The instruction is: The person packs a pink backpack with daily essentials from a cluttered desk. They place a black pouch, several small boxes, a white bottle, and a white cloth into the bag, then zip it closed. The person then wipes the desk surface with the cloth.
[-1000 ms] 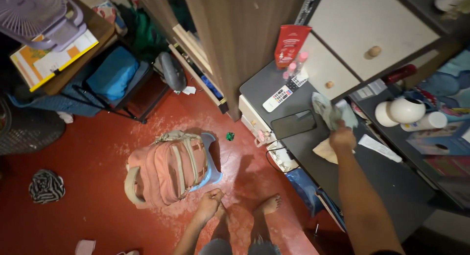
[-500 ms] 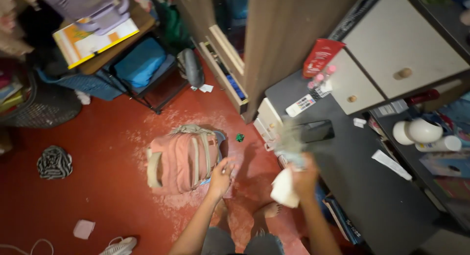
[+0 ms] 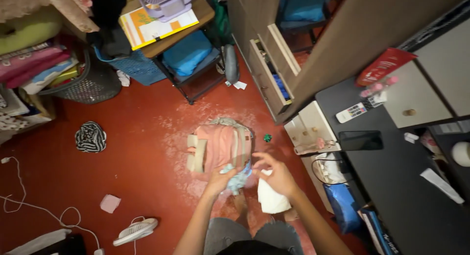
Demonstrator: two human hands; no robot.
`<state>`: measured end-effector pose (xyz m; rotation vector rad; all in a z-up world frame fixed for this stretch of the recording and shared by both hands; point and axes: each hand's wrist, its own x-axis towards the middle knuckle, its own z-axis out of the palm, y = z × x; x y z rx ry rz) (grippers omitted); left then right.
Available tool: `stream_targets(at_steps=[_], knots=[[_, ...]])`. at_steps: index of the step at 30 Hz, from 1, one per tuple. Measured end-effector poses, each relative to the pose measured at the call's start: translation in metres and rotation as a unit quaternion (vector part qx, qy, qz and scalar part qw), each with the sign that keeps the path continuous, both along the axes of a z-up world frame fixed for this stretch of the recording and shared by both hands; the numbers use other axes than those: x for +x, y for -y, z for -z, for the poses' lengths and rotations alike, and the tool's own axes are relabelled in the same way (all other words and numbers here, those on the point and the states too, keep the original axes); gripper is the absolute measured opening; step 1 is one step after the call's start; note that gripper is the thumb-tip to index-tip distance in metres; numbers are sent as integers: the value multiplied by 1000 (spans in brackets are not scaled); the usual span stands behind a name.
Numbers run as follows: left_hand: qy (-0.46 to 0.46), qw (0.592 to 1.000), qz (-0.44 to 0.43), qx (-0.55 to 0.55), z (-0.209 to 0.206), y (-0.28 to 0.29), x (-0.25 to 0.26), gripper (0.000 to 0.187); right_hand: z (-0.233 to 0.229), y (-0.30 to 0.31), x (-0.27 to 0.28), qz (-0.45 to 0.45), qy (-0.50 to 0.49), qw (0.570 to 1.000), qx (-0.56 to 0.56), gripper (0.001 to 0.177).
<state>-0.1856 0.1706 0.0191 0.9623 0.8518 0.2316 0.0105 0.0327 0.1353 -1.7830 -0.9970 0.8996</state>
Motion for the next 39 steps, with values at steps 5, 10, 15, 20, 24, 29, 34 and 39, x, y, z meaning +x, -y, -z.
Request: stream_targets(at_steps=[5,10,15,20,24,29,34,39], knots=[[-223,959,-118,129,6,-50,-67,14,100,-2,16,178,-207,961,-46,27],[-404,877,-87,246,-20,-73,-98,16,183,19,48,287,-223,932,-2,28],[-155,973,-115,123,7,-67,-77,20,192,49,83,370,-367,852,46,49],[-100,990,-18,100,26,-38,-16,12,192,93,126,454,-366,810,61,51],[-208,967,97,107,0,-12,57,12,210,126,156,464,-387,794,62,52],[-303,880,289,223,-28,30,153,51,224,125,188,413,-333,847,33,65],[-249,859,342,288,-14,60,246,56,184,104,225,233,57,920,-311,77],[-221,864,368,262,-5,84,305,44,138,123,254,135,139,855,-480,58]])
